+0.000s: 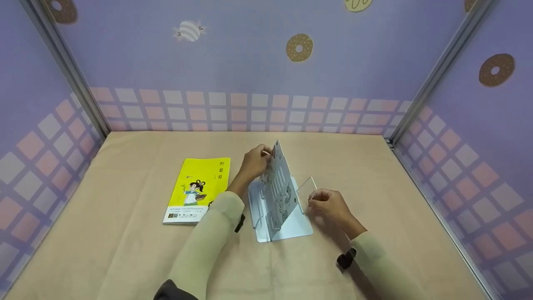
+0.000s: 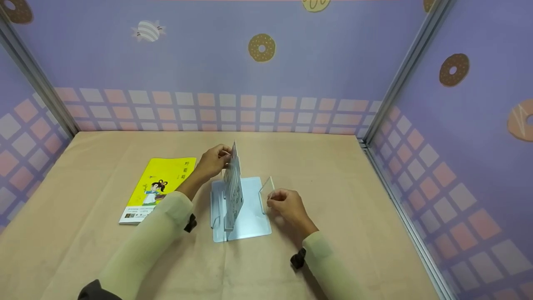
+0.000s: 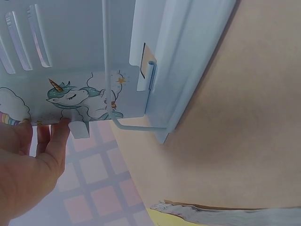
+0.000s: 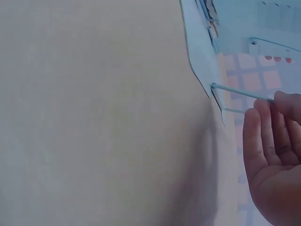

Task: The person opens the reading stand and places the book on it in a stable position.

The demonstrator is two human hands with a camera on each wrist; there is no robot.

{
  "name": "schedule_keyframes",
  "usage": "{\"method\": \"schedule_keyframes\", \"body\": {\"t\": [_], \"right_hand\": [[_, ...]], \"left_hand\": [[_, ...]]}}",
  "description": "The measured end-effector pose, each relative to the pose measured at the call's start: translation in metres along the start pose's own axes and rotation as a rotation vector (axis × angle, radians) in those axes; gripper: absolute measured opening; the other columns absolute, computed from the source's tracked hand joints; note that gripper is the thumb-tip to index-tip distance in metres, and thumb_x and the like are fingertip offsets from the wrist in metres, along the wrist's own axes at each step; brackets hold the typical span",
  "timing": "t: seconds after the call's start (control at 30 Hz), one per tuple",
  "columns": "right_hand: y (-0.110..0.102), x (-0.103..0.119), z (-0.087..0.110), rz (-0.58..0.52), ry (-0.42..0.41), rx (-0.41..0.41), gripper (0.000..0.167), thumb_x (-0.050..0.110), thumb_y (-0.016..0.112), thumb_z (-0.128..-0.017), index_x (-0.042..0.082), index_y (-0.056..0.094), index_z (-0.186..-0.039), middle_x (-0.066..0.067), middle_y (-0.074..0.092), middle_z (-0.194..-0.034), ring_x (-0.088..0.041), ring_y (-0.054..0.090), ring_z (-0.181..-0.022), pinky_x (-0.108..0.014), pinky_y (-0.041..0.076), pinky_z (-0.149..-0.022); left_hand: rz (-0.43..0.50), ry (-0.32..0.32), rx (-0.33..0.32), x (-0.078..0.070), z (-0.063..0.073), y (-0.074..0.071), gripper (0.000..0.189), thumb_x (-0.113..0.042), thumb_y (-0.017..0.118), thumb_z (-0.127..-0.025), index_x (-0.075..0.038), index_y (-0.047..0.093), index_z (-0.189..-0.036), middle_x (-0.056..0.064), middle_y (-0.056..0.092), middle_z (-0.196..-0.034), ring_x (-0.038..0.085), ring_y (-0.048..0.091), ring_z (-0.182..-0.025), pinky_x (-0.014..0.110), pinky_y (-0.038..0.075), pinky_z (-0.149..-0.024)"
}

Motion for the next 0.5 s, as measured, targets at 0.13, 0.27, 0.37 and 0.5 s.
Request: {"method": "schedule_keyframes", "body": {"t": [0.13, 0.27, 0.37, 0.5], "right_hand": [[0.012, 0.007, 0.001, 0.062, -0.025, 0.019, 0.009, 0.000, 0.073, -0.087, 0.009, 0.071, -0.086, -0.006, 0.071, -0.091, -0.017, 0.063, -0.082, -0.025, 0.056, -0.071], [0.024, 0.008, 0.000, 0.168, -0.024, 0.045, 0.008, 0.002, 0.075, -0.087, 0.010, 0.075, -0.088, -0.002, 0.071, -0.086, -0.014, 0.062, -0.077, -0.022, 0.053, -0.067], [0.031, 0.010, 0.001, 0.255, -0.051, 0.057, 0.010, 0.002, 0.076, -0.086, 0.012, 0.078, -0.089, -0.001, 0.075, -0.087, -0.012, 0.062, -0.077, -0.022, 0.052, -0.068], [0.037, 0.016, 0.002, 0.327, -0.099, 0.070, 0.017, -0.001, 0.076, -0.085, 0.014, 0.081, -0.093, -0.002, 0.078, -0.092, -0.012, 0.064, -0.077, -0.022, 0.054, -0.071]], "left_hand": [[0.003, -0.002, -0.002, 0.000, 0.000, 0.000, 0.017, -0.007, 0.051, -0.105, -0.009, 0.063, -0.116, 0.012, 0.069, -0.119, 0.024, 0.065, -0.103, 0.035, 0.056, -0.087], [0.000, -0.003, -0.003, 0.001, 0.000, 0.000, 0.017, -0.008, 0.051, -0.105, -0.009, 0.063, -0.117, 0.012, 0.069, -0.118, 0.024, 0.065, -0.103, 0.035, 0.056, -0.087], [-0.001, 0.000, 0.003, 0.002, 0.000, 0.001, 0.018, -0.008, 0.050, -0.105, -0.009, 0.063, -0.117, 0.012, 0.069, -0.119, 0.024, 0.065, -0.103, 0.034, 0.056, -0.086], [0.004, 0.000, 0.008, 0.003, 0.000, 0.001, 0.019, -0.009, 0.050, -0.106, -0.010, 0.063, -0.119, 0.012, 0.068, -0.120, 0.024, 0.065, -0.104, 0.035, 0.056, -0.087]]}}
Point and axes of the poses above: each hand's wrist, its own z-axis away from the middle knuckle, its own y-axis out of the palm, x = y × z, the point moved 6 cm from there along -z, towards the middle knuckle
